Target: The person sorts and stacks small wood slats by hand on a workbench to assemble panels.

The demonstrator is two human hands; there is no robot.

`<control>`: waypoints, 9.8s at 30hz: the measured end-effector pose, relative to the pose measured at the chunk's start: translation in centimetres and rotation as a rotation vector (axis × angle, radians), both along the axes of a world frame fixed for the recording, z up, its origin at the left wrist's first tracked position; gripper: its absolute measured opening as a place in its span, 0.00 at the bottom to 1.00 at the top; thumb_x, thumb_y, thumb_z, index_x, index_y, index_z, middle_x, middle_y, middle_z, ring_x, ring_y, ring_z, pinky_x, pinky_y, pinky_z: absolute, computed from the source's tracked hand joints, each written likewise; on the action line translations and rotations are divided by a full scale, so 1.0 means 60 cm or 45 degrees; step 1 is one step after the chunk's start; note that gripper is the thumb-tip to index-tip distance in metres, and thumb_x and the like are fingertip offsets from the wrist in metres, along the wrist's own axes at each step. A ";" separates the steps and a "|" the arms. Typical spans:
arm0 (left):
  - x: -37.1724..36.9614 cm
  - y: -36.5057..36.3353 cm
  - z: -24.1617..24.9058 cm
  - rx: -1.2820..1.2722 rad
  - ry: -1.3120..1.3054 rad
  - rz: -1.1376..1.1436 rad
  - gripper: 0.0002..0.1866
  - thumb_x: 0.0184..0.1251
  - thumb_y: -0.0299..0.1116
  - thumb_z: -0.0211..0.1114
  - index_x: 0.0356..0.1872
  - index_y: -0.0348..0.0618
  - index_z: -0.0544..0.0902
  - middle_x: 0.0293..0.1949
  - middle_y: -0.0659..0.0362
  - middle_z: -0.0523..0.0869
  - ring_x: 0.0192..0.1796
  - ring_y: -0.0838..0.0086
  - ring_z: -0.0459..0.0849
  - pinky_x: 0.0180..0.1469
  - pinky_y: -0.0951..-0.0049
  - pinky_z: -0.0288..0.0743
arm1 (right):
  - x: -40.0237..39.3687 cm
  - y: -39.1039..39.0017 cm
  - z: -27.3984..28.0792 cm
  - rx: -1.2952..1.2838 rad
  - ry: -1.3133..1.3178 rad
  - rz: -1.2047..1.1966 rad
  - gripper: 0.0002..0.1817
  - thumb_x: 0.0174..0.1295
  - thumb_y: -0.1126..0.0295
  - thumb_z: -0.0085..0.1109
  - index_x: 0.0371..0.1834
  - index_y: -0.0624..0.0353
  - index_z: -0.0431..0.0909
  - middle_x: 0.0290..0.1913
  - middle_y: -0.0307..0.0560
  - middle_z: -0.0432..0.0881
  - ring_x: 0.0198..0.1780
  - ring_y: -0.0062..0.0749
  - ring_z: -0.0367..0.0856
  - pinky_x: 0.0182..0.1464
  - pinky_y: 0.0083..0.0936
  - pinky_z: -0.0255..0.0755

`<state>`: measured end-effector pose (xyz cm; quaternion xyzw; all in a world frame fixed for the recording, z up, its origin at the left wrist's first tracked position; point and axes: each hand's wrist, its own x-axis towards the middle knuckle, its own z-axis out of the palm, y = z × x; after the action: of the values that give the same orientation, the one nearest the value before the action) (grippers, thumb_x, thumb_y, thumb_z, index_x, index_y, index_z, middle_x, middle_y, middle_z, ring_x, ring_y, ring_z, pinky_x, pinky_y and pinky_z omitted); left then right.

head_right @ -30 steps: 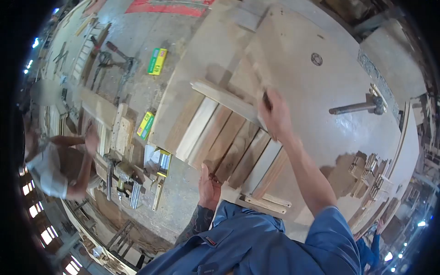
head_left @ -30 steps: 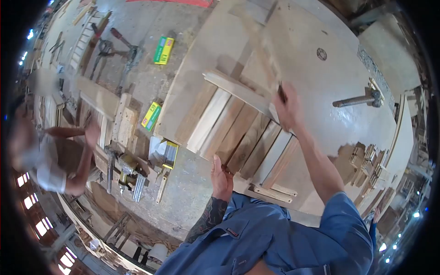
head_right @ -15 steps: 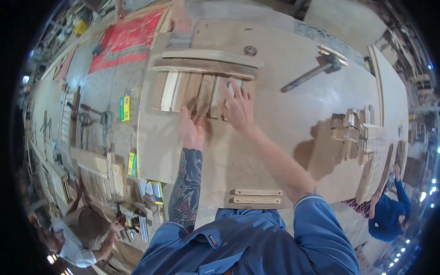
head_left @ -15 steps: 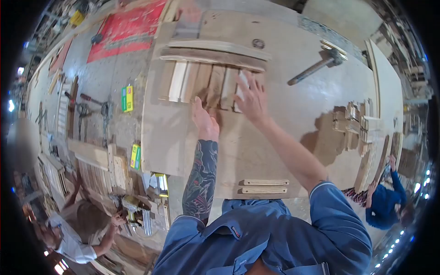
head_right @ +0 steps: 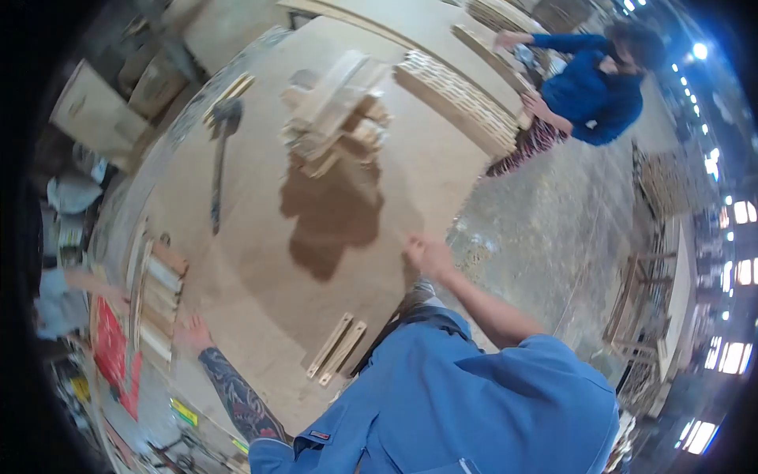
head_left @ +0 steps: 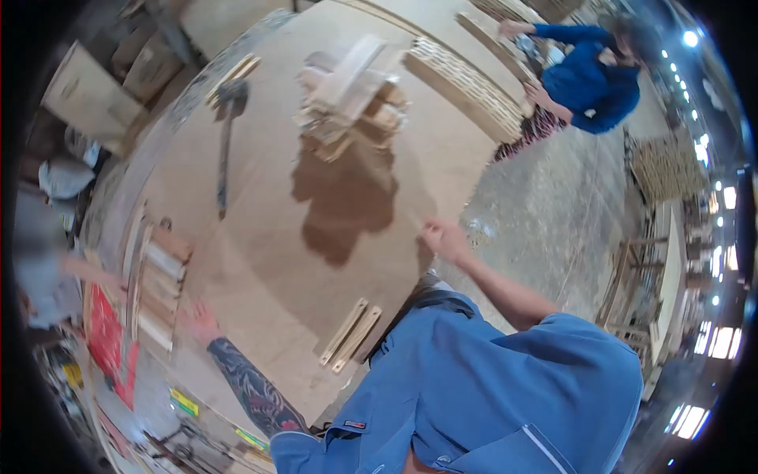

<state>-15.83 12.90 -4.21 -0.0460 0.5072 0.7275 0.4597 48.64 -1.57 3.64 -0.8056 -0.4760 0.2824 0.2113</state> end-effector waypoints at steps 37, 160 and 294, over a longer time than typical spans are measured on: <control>0.570 -0.477 0.269 -0.752 1.498 -1.486 0.33 0.57 0.38 0.72 0.66 0.42 0.76 0.53 0.46 0.87 0.56 0.54 0.86 0.59 0.59 0.79 | 0.242 -0.040 -0.018 0.047 0.610 0.055 0.15 0.66 0.69 0.66 0.53 0.61 0.82 0.36 0.40 0.83 0.37 0.21 0.80 0.43 0.21 0.75; 0.221 -0.280 0.058 -0.872 1.035 -0.531 0.24 0.66 0.34 0.69 0.63 0.42 0.81 0.43 0.60 0.89 0.43 0.74 0.86 0.46 0.70 0.79 | -0.251 0.307 -0.039 -0.124 0.413 0.962 0.24 0.62 0.62 0.56 0.60 0.62 0.79 0.43 0.61 0.86 0.47 0.48 0.85 0.53 0.37 0.77; 0.348 -0.439 0.439 -0.469 2.121 -0.763 0.19 0.73 0.51 0.60 0.46 0.47 0.86 0.38 0.52 0.89 0.41 0.52 0.87 0.42 0.52 0.79 | -0.433 -0.083 0.062 0.086 0.244 1.807 0.15 0.59 0.67 0.68 0.50 0.54 0.84 0.41 0.53 0.88 0.41 0.53 0.86 0.44 0.44 0.79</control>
<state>5.04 -13.44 22.13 0.5568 0.7749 0.2822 0.0993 22.67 -6.54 7.36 -0.2665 -0.8730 0.4063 0.0424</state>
